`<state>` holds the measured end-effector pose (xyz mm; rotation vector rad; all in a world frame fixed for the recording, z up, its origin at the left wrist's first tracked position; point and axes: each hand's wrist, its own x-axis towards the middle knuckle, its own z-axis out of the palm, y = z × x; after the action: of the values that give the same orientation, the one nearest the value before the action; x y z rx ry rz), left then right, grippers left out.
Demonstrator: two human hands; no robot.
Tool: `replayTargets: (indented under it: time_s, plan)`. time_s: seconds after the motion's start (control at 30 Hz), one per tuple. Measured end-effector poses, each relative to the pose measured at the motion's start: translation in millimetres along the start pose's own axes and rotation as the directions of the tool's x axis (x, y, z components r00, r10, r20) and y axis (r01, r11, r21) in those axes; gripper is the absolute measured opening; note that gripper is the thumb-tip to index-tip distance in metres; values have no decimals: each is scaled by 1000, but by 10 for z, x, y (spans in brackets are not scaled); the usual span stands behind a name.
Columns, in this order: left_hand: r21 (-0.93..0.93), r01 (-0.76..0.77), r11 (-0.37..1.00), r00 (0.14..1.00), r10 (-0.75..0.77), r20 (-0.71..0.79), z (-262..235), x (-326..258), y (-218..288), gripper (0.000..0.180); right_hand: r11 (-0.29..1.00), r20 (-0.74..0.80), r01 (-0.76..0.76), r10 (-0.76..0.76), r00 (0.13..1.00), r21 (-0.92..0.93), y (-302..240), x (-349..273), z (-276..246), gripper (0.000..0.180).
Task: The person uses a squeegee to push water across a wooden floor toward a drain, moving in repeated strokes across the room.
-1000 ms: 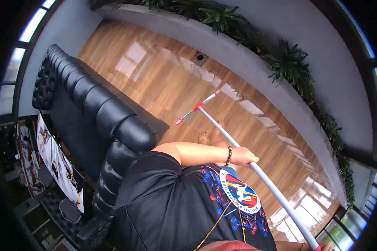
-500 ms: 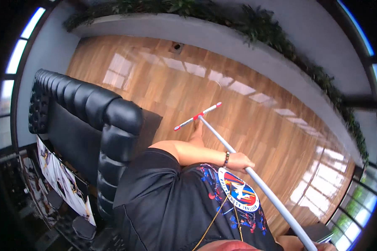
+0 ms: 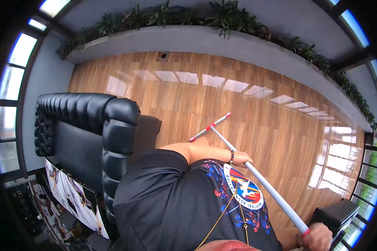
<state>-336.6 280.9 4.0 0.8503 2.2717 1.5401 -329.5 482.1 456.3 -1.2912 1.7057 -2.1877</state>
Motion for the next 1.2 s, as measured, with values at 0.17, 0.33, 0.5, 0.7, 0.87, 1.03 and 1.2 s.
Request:
replayTargets:
  time_s: [0.17, 0.33, 0.5, 0.7, 0.87, 1.03, 1.2]
  plan:
    - [134, 146, 980, 983, -129, -132, -189, -267, -219, 10, 917, 140, 242, -298, 944, 316, 607, -62, 63, 27]
    - [182, 394, 901, 871, -302, -389, -730, -875, -684, 8, 894, -119, 341, -320, 940, 290, 1280, -276, 487, 35]
    - [329, 565, 757, 756, -315, -573, -1453, -1604, -1254, 4, 925, -143, 323, -299, 944, 202, 1948, 24, 1283, 31]
    - [263, 598, 757, 717, -359, -598, -2239, -2182, -1857, 14, 984, -109, 155, -146, 983, 83, 2425, 215, 2061, 25]
    - [328, 782, 531, 575, -409, -709, -2670, -2665, -2229, 18, 998, -87, -52, 48, 995, -35, 2861, 62, 2508, 23]
    - [444, 711, 545, 687, -403, -605, -2761, -2879, -2180, 25, 972, -226, -214, 187, 956, -101, 2666, -6, 2640, 19]
    - [323, 383, 865, 869, -219, -445, -2068, -2412, -553, 31, 985, -107, 166, -161, 981, 41, 1483, -31, 2270, 33]
